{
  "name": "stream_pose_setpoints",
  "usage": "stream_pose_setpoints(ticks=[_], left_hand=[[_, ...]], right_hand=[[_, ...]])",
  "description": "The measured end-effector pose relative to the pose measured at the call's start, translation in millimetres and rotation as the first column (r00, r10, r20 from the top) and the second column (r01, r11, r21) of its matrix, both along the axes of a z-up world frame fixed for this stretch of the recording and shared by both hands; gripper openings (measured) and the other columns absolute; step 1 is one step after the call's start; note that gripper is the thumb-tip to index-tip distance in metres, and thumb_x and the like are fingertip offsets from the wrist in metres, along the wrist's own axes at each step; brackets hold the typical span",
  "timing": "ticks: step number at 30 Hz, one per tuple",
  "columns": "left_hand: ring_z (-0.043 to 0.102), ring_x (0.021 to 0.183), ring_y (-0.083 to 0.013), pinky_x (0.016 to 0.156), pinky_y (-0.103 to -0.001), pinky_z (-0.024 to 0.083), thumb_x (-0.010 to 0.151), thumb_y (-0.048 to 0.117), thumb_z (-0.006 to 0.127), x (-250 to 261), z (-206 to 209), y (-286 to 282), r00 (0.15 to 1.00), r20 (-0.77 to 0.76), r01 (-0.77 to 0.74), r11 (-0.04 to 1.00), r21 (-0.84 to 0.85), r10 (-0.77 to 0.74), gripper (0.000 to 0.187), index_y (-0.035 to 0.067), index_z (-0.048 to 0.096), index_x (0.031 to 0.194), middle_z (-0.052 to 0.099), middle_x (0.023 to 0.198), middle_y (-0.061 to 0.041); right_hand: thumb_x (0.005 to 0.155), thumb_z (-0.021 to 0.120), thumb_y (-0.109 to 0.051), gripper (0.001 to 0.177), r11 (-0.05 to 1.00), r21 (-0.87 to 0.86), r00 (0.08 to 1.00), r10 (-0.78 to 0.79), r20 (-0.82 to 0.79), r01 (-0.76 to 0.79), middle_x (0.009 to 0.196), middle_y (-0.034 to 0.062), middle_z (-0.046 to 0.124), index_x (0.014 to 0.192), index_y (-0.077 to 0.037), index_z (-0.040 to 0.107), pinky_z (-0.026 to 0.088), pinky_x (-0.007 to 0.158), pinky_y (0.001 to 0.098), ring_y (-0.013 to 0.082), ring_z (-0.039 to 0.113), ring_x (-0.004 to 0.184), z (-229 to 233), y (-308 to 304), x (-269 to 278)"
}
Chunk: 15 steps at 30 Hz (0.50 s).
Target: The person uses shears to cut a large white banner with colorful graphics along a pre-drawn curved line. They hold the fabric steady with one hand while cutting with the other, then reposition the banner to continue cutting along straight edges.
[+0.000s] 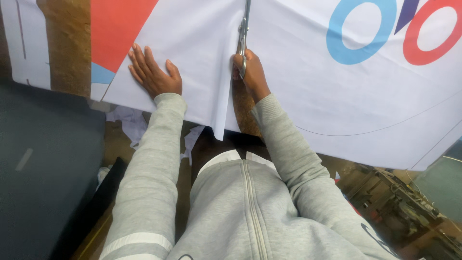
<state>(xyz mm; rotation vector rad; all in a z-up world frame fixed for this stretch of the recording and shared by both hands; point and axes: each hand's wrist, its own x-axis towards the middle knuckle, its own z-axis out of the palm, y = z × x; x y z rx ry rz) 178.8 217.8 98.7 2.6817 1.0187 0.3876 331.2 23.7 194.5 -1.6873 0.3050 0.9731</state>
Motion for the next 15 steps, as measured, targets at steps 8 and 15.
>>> stream_pose_setpoints(ticks=[8,15], left_hand=[[0.026,0.159,-0.0341,0.131,-0.061,0.024,0.106,0.025,0.061,0.1,-0.9,-0.6,1.000,-0.001,-0.003,1.000,0.010,0.003,0.056,0.011,0.039,0.155,0.026,0.167,-0.011],[0.027,0.158,-0.0351,0.129,-0.062,0.025,0.106,0.028,0.057,-1.0,-3.8,-0.5,1.000,0.017,-0.002,1.000,0.022,0.002,0.052,0.010,0.042,0.153,0.028,0.166,-0.012]], right_hand=[[0.077,0.053,-0.020,0.016,0.998,-0.014,0.998,-0.061,0.016,0.061,0.056,0.0037,0.052,0.069,-0.012,0.042,0.039,0.051,0.0272,0.0144,0.047,0.051,-7.5,6.9,-3.4],[0.077,0.053,-0.019,0.014,0.996,-0.049,0.996,-0.079,0.040,0.081,0.053,0.0043,0.053,0.070,-0.011,0.045,0.040,0.046,0.0271,0.0139,0.046,0.047,-18.8,6.5,-9.3]])
